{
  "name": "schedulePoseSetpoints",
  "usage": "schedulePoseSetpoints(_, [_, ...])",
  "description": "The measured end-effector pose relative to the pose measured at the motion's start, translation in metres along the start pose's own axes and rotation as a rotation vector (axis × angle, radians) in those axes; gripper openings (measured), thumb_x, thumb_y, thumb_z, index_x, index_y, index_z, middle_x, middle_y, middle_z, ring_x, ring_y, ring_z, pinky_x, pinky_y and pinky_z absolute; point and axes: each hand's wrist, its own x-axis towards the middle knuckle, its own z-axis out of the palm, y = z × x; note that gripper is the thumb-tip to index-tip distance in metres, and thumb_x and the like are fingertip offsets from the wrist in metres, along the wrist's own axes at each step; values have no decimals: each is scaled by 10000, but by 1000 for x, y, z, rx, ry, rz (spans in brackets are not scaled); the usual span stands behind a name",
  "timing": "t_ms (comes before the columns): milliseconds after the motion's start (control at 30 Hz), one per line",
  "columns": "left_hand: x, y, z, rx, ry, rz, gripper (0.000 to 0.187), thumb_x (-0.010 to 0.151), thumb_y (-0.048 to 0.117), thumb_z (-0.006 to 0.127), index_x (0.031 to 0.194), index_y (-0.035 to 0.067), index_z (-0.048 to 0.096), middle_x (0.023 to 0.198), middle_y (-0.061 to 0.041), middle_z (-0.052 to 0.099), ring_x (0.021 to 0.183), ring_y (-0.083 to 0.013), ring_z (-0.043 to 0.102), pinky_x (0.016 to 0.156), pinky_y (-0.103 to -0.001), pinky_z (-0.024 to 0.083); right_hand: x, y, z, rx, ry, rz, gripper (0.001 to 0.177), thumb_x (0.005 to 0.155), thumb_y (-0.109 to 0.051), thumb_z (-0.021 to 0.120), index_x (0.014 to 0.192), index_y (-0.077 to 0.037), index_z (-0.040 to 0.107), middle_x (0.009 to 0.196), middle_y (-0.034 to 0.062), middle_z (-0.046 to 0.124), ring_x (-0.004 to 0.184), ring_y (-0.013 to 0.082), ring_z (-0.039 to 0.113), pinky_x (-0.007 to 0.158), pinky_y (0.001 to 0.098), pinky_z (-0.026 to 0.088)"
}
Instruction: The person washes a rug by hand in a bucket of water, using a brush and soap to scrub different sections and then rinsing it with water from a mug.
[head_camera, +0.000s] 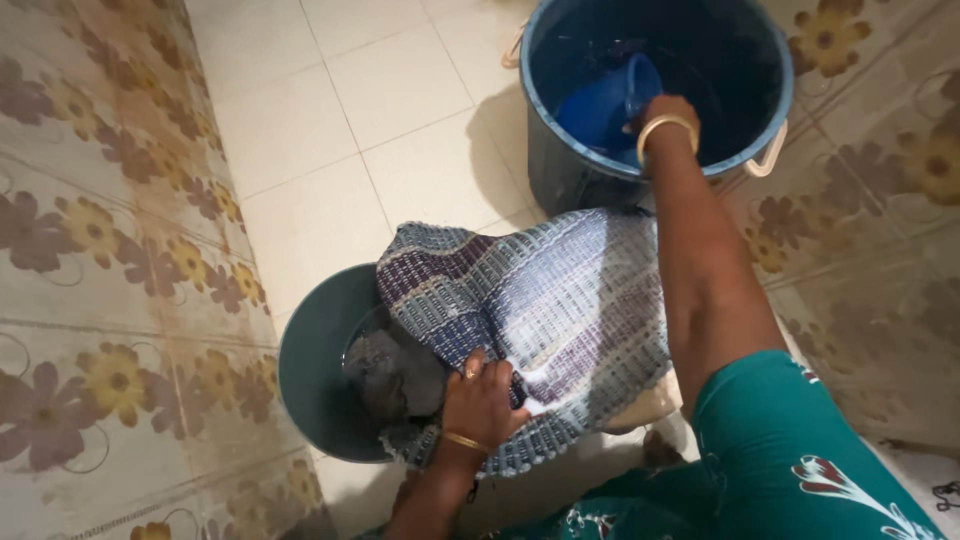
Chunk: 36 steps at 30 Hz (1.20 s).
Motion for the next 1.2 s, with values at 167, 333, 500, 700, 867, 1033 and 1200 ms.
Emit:
schedulePoseSetpoints(167, [2, 2, -3, 15, -17, -30, 620, 633, 445, 888, 1058, 100, 597, 998, -79, 694, 1274, -335, 501, 855, -540, 459, -12, 1, -20, 68, 198, -228, 290, 925, -374, 753, 1100, -143, 767, 1187, 174, 711, 1077, 396, 668, 917, 491, 526])
schedulePoseSetpoints(333, [-1, 0, 0, 39, 30, 12, 655, 638, 485, 881, 1070, 86, 592, 1006, -87, 692, 1223, -337, 522, 812, -521, 469, -18, 10, -69, -257, 567, -740, 214, 942, -329, 763, 976, -120, 795, 1033, 180, 745, 942, 389, 710, 790, 500, 569])
schedulePoseSetpoints(500, [1, 2, -4, 114, 95, 53, 677, 592, 487, 855, 1065, 63, 619, 1010, -85, 705, 1160, -321, 557, 754, -500, 464, -83, 20, -152, -103, 578, -788, 184, 1034, -236, 706, 1011, -70, 781, 857, 181, 712, 720, 360, 696, 605, 478, 539])
schedulePoseSetpoints(700, [29, -10, -17, -34, -131, -212, 333, 802, 504, 749, 946, 204, 751, 962, -126, 718, 964, -312, 669, 784, -486, 522, -228, 7, -202, -227, 636, -1015, 179, 1013, -238, 740, 990, -63, 772, 891, 167, 719, 756, 348, 694, 629, 459, 545])
schedulePoseSetpoints(867, [58, -42, -74, -741, 449, -432, 373, 973, 467, 586, 1168, 189, 739, 889, -79, 762, 659, -234, 651, 573, -380, 524, -319, -7, -172, -223, 595, -1172, 100, 974, -194, 721, 965, -94, 720, 971, 128, 673, 853, 323, 695, 690, 443, 572])
schedulePoseSetpoints(1033, [58, -25, -141, -1402, 174, -644, 461, 920, 496, 603, 1195, 127, 616, 831, -24, 699, 479, -123, 618, 427, -271, 521, -402, -7, -115, -207, 423, -1309, 95, 898, -182, 685, 948, -104, 704, 842, 75, 613, 774, 268, 677, 526, 403, 532])
schedulePoseSetpoints(1200, [50, -24, -128, -1152, 115, -550, 371, 833, 105, 653, 1182, 3, 727, 822, -119, 759, 513, -164, 676, 454, -283, 532, -436, 2, -67, -101, 556, -1427, 157, 952, -260, 689, 998, -109, 694, 824, 52, 565, 756, 210, 644, 547, 344, 521])
